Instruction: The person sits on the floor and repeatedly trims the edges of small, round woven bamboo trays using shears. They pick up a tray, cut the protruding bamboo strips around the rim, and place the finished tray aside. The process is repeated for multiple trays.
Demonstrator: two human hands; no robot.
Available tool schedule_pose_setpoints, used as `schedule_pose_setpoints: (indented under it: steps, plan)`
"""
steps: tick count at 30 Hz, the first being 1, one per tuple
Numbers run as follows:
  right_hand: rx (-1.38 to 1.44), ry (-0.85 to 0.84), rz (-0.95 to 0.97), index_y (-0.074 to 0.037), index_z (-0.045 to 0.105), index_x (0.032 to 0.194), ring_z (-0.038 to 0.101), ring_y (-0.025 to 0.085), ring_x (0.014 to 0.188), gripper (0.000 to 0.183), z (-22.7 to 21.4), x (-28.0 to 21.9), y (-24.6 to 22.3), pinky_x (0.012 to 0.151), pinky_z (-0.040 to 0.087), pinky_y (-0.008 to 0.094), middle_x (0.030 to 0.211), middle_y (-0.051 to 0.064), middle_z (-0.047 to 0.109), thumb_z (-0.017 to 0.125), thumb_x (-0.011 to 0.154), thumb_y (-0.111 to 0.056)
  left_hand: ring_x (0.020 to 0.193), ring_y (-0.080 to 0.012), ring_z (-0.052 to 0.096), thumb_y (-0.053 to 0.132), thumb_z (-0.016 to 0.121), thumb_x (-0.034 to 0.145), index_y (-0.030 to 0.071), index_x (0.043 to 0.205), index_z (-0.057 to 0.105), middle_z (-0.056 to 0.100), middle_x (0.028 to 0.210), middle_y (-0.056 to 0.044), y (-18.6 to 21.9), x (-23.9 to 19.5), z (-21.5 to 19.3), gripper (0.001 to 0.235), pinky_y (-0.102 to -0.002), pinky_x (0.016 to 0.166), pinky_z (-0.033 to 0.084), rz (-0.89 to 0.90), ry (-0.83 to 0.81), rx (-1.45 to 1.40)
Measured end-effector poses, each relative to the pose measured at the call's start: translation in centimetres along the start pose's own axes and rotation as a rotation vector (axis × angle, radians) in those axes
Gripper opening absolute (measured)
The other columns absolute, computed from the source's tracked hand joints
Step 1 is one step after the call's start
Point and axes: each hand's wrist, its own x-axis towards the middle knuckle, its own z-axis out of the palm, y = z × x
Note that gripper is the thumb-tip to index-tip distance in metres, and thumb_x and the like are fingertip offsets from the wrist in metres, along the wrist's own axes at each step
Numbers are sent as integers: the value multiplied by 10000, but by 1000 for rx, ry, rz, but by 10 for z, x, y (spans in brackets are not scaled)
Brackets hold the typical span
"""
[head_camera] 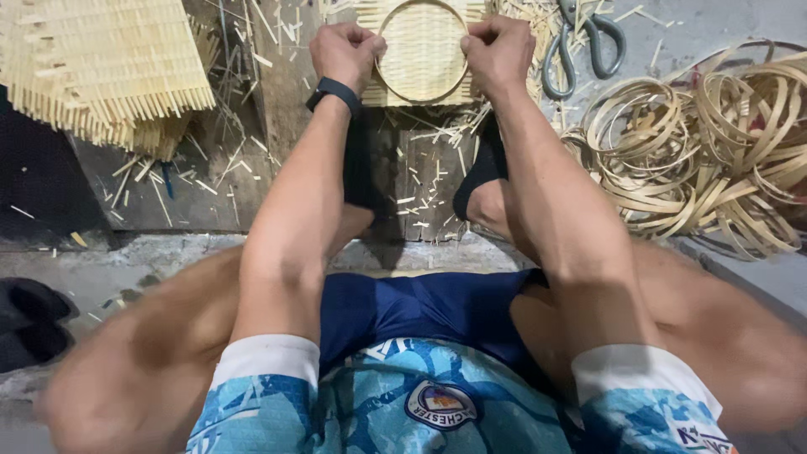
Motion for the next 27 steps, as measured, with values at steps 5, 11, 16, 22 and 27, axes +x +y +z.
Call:
schedule_pose_setpoints:
  steps: [5,11,16,22,27]
  plan:
    - [19,-29,20,-38,814,907,755,165,666,178,5,-1,5,661,596,311,756,95,785,871,776,-144,593,-151,755,173,947,671,91,710,819,775,655,-55,-7,10,-5,158,-302,599,597,-50,-31,-17]
    - [99,-113,91,-21,812,906,733,116,634,139,-4,2,-6,594,593,275,748,78,784,853,790,-86,593,-143,735,168,971,625,95,708,819,766,668,-64,-2,15,-8,188,-305,601,593,-69,-67,61]
    - [190,-163,196,-10,803,896,716,111,611,114,2,2,12,548,583,273,733,70,764,850,809,-67,601,-127,738,150,957,642,88,728,819,777,677,-51,-12,12,-3,174,-295,607,599,-73,-64,-12]
    - [166,-267,18,-20,826,895,717,116,681,138,2,37,38,624,585,269,786,75,779,909,797,-71,621,-141,745,147,954,666,85,740,817,782,702,-76,-6,25,-10,167,-295,630,607,-53,-136,5]
    - [51,-236,-43,-22,824,909,706,131,670,141,-16,17,-12,624,579,281,788,104,774,891,825,-113,724,-234,740,103,858,688,115,750,809,769,809,-134,15,28,6,80,-376,715,599,257,-57,431]
